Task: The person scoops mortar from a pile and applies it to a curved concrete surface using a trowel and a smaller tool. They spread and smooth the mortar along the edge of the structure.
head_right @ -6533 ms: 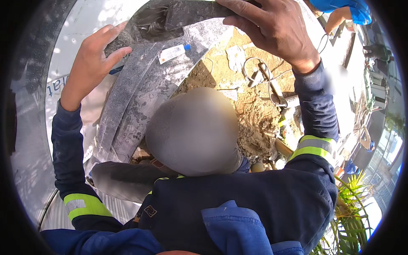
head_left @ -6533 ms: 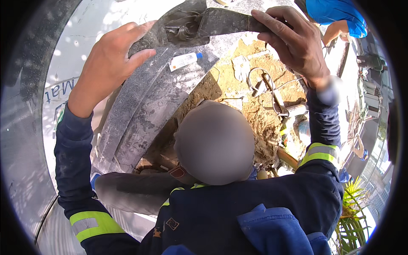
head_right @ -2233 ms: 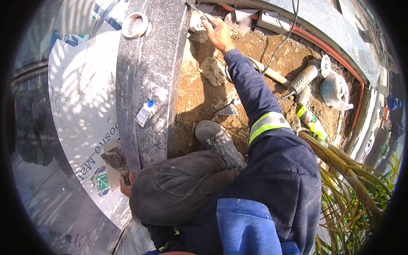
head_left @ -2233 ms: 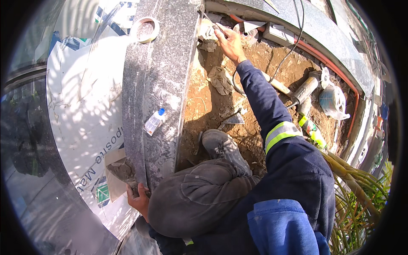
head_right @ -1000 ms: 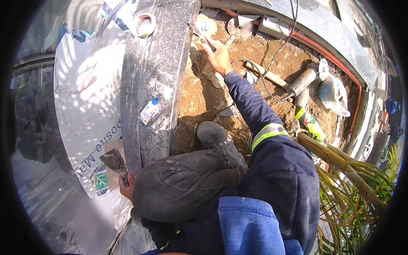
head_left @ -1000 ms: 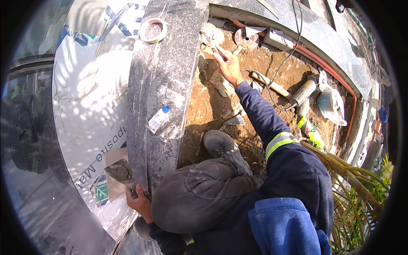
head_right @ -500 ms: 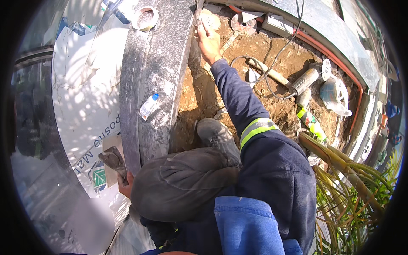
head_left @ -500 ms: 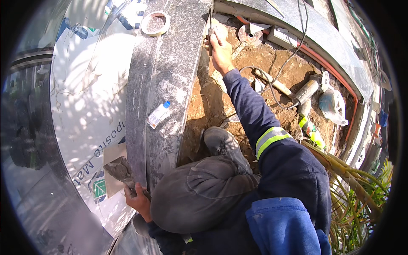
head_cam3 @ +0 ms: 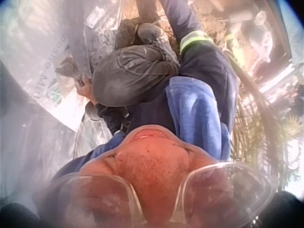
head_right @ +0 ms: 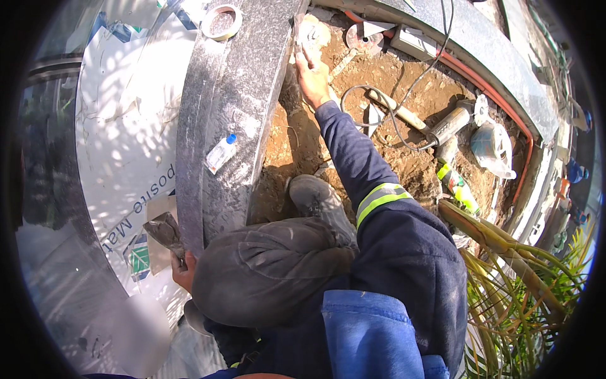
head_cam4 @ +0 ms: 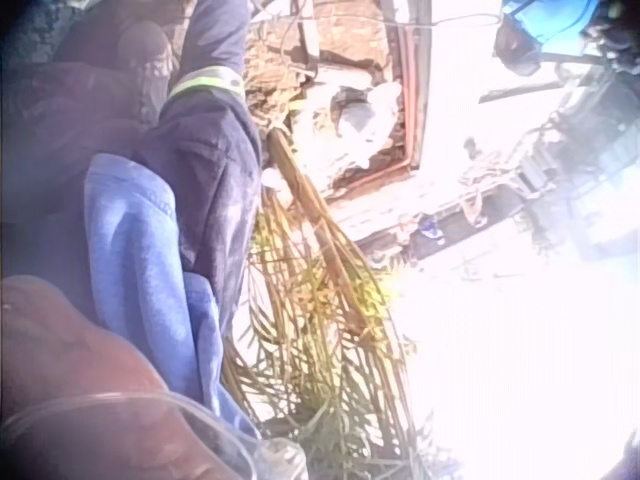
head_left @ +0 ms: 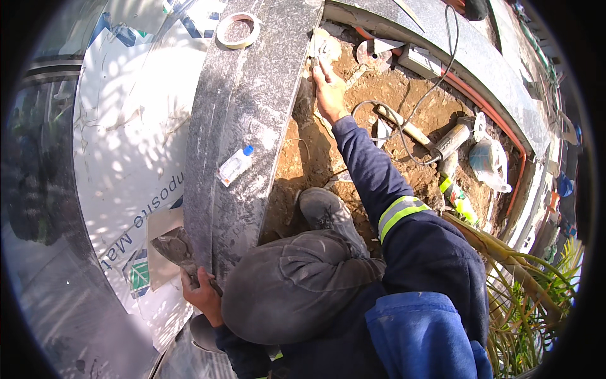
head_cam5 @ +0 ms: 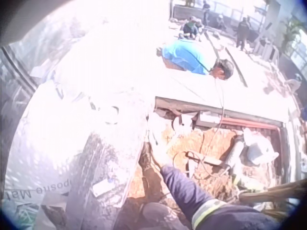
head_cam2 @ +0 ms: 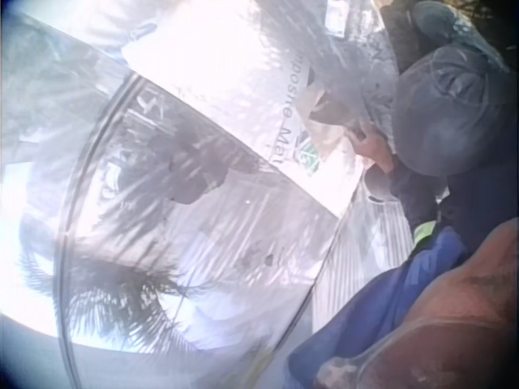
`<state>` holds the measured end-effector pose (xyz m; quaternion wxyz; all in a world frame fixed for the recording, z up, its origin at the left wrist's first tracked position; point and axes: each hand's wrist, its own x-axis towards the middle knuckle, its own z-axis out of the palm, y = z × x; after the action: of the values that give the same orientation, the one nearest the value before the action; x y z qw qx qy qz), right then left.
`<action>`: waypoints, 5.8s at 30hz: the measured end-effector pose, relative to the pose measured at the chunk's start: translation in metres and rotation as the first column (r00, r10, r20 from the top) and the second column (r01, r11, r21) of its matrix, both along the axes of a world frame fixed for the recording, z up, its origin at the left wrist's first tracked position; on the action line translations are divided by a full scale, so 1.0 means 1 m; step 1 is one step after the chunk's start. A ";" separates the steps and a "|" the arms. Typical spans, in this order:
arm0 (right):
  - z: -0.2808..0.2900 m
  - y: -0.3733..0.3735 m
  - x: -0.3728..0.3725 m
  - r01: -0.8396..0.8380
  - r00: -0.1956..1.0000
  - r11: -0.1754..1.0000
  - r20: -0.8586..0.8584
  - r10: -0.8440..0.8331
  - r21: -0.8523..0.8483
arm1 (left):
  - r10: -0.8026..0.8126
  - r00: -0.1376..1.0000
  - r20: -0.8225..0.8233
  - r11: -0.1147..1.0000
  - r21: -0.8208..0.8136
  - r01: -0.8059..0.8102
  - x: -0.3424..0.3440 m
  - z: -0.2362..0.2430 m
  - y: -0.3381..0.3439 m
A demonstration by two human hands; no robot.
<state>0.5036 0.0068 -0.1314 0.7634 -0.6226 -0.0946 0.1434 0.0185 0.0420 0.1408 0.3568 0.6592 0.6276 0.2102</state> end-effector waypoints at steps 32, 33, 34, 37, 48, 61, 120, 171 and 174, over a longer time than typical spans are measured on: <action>0.091 -0.069 0.092 -0.087 0.996 0.959 -0.004 0.089 -0.270 | 0.057 0.995 0.087 0.998 -0.005 -0.057 0.009 0.006 -0.001; 0.095 -0.059 0.098 -0.086 0.996 0.970 -0.042 0.078 -0.227 | 0.052 0.995 0.085 0.999 -0.006 -0.051 0.009 0.007 -0.002; 0.094 -0.051 0.103 -0.086 0.994 0.978 -0.084 0.071 -0.192 | 0.045 0.996 0.081 0.999 -0.007 -0.045 0.009 0.008 -0.002; 0.092 -0.027 0.109 -0.063 0.980 0.994 -0.196 0.043 -0.095 | 0.030 0.999 0.038 0.999 -0.015 -0.029 0.004 0.013 0.000; 0.027 -0.020 0.072 -0.112 0.991 0.981 -0.085 0.100 -0.156 | 0.065 0.998 0.019 0.998 -0.011 -0.065 0.002 0.011 0.001; 0.054 -0.066 0.023 -0.172 0.982 0.957 -0.118 0.148 -0.232 | 0.060 0.998 0.018 0.998 0.015 -0.060 0.013 0.013 0.000; 0.152 0.018 0.073 -0.118 0.912 0.965 -0.409 0.013 -0.234 | 0.072 0.989 0.130 0.997 -0.025 -0.070 0.011 0.001 -0.004; 0.032 -0.043 0.107 -0.043 0.879 0.887 0.405 0.253 -0.461 | 0.064 0.998 0.013 0.998 -0.003 -0.064 0.014 0.012 0.004; 0.038 -0.049 0.092 -0.051 0.871 0.872 0.405 0.277 -0.487 | 0.064 0.997 0.051 0.998 0.024 -0.065 0.010 0.008 0.005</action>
<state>0.5957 -0.0421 -0.0930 0.5330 -0.7909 -0.2912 0.0754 0.0287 0.0466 0.1492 0.3570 0.6375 0.6369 0.2460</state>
